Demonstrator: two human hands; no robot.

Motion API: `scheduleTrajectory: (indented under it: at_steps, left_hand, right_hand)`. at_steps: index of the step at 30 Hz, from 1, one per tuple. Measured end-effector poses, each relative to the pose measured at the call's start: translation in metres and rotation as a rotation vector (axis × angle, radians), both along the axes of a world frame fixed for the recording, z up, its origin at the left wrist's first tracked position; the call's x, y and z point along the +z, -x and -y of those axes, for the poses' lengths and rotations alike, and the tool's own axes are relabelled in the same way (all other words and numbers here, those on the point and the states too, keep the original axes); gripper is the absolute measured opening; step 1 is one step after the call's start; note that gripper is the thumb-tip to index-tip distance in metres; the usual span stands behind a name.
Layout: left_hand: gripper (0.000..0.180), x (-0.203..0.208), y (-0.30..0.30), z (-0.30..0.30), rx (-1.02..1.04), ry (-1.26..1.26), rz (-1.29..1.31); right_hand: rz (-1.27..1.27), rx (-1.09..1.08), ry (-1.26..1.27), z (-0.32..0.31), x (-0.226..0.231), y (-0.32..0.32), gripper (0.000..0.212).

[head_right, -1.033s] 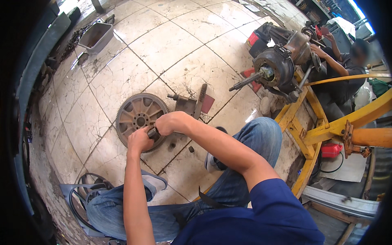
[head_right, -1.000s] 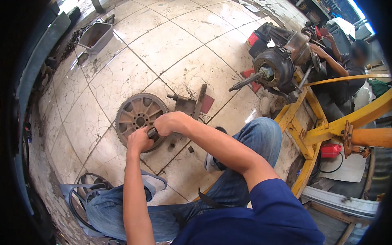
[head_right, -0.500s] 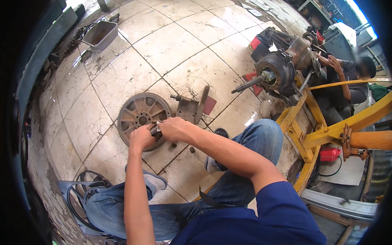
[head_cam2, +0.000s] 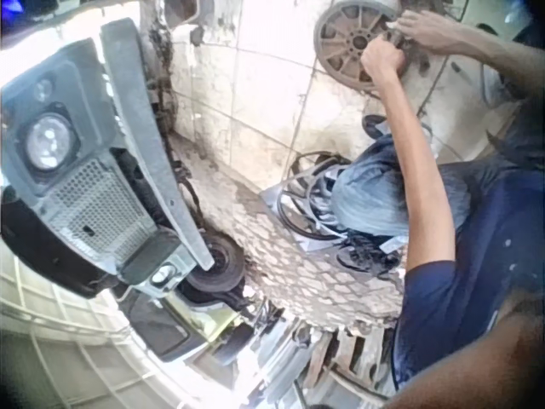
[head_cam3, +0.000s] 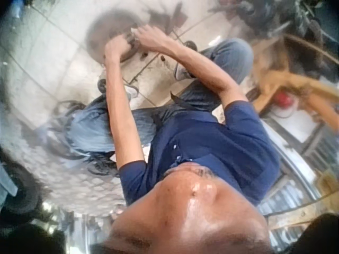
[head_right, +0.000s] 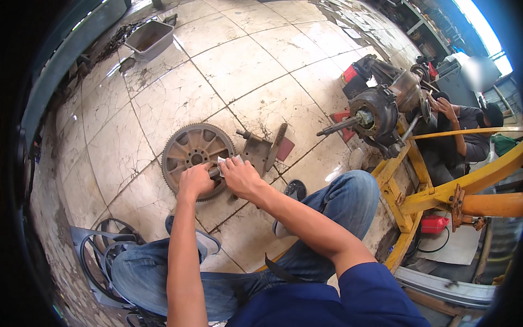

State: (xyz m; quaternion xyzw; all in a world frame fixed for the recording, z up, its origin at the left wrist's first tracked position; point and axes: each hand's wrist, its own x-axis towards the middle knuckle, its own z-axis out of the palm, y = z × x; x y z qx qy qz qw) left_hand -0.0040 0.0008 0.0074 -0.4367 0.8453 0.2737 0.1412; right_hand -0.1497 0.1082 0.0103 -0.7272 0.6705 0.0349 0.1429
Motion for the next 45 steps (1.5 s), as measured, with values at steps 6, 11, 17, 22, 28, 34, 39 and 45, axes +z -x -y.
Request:
scheduleTrajectory:
  at_steps: [6, 11, 17, 22, 28, 34, 39, 45]
  left_hand:
    - [0.045, -0.007, -0.004, -0.005, 0.003, 0.033, -0.051]
    - [0.044, -0.007, -0.003, 0.004, 0.015, 0.02, -0.045]
    - [0.042, -0.008, -0.001, 0.0, 0.042, 0.046, -0.063]
    - [0.048, -0.006, -0.003, 0.002, 0.052, -0.008, -0.035]
    - [0.041, -0.008, 0.0, -0.002, 0.011, 0.044, -0.044]
    - [0.039, -0.011, -0.004, -0.004, 0.005, 0.058, -0.063]
    - [0.04, -0.012, -0.004, -0.01, -0.016, 0.065, -0.084]
    - [0.047, -0.013, -0.006, -0.009, 0.001, 0.042, -0.078]
  right_hand:
    - [-0.018, 0.008, 0.043, -0.008, -0.003, -0.001, 0.055]
    - [-0.012, 0.02, 0.049, -0.009, 0.003, -0.001, 0.057]
    - [-0.002, 0.089, 0.113, -0.002, -0.002, 0.01, 0.06]
    - [-0.043, 0.167, 0.119, -0.002, 0.001, 0.014, 0.059]
    - [0.029, 0.18, 0.149, 0.003, -0.004, 0.023, 0.056]
    - [0.008, 0.207, 0.088, -0.001, 0.007, 0.023, 0.053]
    - [0.073, 0.177, -0.002, 0.005, 0.001, 0.025, 0.051]
    - [-0.007, 0.223, 0.076, -0.006, 0.011, 0.019, 0.05]
